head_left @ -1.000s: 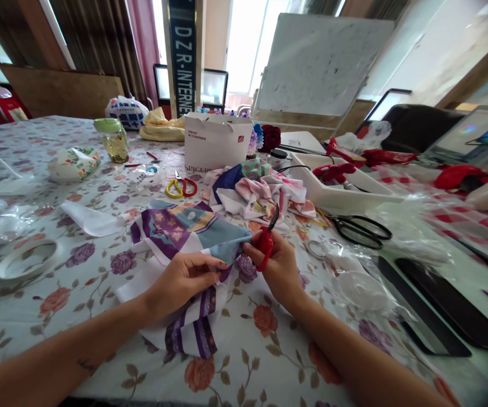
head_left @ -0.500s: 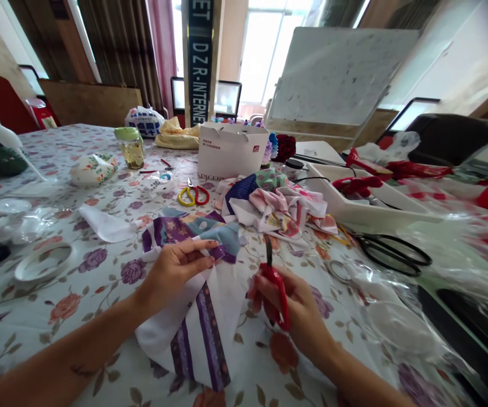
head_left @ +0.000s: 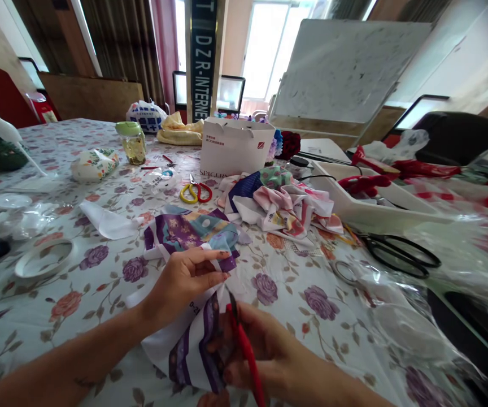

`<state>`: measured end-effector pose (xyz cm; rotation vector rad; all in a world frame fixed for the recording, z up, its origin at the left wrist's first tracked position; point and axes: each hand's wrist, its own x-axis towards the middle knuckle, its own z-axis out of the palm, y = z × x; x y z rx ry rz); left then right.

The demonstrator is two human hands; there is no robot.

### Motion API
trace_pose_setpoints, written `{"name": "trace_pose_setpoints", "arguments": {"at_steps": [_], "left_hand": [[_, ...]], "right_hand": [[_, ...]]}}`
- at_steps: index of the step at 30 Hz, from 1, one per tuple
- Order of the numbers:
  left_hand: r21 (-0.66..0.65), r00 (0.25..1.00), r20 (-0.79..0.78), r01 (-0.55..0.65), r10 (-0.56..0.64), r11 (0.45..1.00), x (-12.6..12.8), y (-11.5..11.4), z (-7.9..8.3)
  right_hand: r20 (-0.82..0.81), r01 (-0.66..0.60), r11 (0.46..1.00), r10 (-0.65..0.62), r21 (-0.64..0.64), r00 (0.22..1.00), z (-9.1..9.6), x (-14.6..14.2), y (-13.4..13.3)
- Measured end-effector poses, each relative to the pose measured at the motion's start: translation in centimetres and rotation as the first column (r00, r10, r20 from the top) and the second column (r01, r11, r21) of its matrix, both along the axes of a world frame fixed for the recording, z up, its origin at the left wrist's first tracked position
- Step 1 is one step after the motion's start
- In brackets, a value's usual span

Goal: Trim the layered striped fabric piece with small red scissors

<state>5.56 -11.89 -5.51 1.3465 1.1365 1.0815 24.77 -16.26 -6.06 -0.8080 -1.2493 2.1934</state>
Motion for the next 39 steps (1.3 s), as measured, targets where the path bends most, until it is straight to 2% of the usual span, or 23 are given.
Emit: {"name": "trace_pose_setpoints", "arguments": {"at_steps": [3, 8, 11, 15, 18, 27, 39], "left_hand": [[0.012, 1.0, -0.026, 0.014, -0.014, 1.0, 0.0, 0.1, 0.0], [0.053, 0.998, -0.07, 0.004, 0.0, 0.999, -0.5, 0.6, 0.0], [0.059, 0.998, -0.057, -0.031, 0.034, 0.998, -0.9, 0.8, -0.2], [0.053, 0.998, -0.049, -0.04, 0.043, 0.998, -1.0, 0.7, -0.2], [0.065, 0.998, -0.057, -0.005, 0.009, 0.998, -1.0, 0.4, 0.2], [0.016, 0.998, -0.015, 0.065, -0.065, 0.998, -1.1, 0.1, 0.9], [-0.126, 0.986, 0.125, 0.125, -0.109, 0.984, -0.2, -0.7, 0.5]], "right_hand": [[0.003, 0.013, 1.0, -0.013, 0.026, 1.0, 0.0, -0.1, -0.2], [0.156, 0.213, 0.955, -0.247, 0.207, 0.956, -0.1, 0.2, 0.4], [0.271, 0.257, 0.928, -0.329, 0.269, 0.905, -0.2, 0.3, 0.7], [0.294, 0.189, 0.978, -0.207, 0.088, 0.933, -0.6, 0.0, 0.6], [0.318, 0.175, 0.984, -0.172, 0.02, 0.933, -0.8, -0.1, 0.2], [0.436, 0.138, 0.971, -0.212, 0.195, 0.875, -1.0, -0.1, -0.7], [0.449, 0.099, 0.978, -0.173, 0.183, 0.877, -0.9, 0.0, -0.8]]}}
